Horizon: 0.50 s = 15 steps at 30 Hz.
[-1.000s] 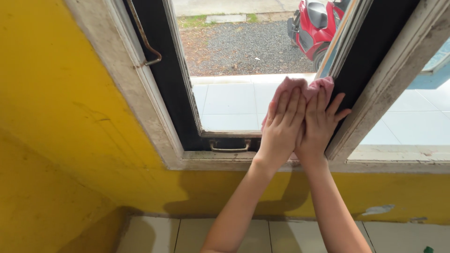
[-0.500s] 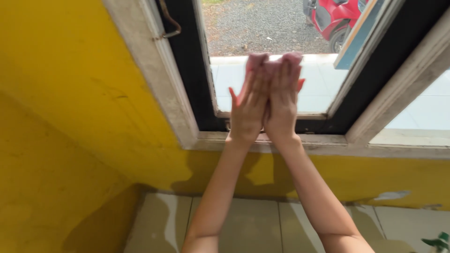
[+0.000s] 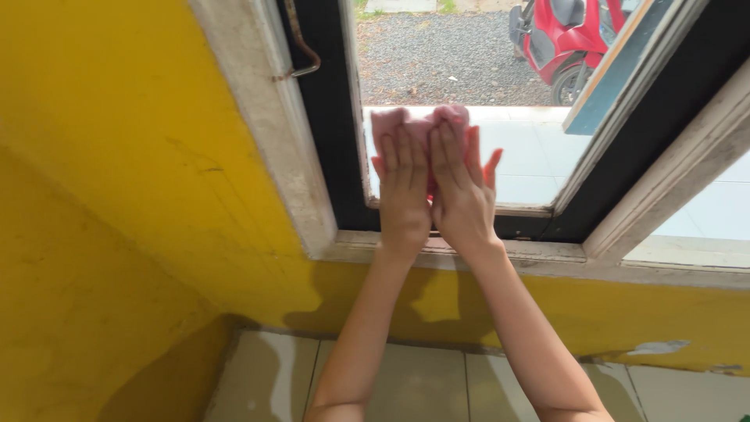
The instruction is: Cleaning a glass window with a pink cloth.
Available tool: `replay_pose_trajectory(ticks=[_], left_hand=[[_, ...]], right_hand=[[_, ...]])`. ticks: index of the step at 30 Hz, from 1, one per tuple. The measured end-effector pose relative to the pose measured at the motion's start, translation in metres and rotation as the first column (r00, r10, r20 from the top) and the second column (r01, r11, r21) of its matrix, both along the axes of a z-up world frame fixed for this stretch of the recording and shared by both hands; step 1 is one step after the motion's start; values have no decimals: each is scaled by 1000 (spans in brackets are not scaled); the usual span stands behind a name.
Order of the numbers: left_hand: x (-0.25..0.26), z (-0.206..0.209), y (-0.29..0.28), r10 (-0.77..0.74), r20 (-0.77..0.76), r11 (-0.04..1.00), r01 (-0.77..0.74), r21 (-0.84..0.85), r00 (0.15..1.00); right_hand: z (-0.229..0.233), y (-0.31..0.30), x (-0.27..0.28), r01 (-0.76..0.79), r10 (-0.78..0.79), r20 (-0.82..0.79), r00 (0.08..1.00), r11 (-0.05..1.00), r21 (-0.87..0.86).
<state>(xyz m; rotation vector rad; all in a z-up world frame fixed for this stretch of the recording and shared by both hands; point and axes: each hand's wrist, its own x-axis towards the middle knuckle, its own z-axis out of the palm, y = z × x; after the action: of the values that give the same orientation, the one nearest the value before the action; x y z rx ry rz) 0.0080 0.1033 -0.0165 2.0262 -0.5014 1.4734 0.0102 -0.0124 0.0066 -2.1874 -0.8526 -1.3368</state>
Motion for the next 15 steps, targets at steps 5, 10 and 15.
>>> replay_pose_trajectory(ticks=[5,10,15], left_hand=[[-3,17,-48,-58,25,997,57,58,998],[-9,24,-106,-113,-83,969,128,210,990],[-4,18,-122,-104,-44,966,111,233,994]], right_hand=[[-9,-49,11,72,-80,92,993,994,86],[-15,-117,16,208,-220,87,972,970,125],[-11,-126,14,237,-246,55,968,962,133]])
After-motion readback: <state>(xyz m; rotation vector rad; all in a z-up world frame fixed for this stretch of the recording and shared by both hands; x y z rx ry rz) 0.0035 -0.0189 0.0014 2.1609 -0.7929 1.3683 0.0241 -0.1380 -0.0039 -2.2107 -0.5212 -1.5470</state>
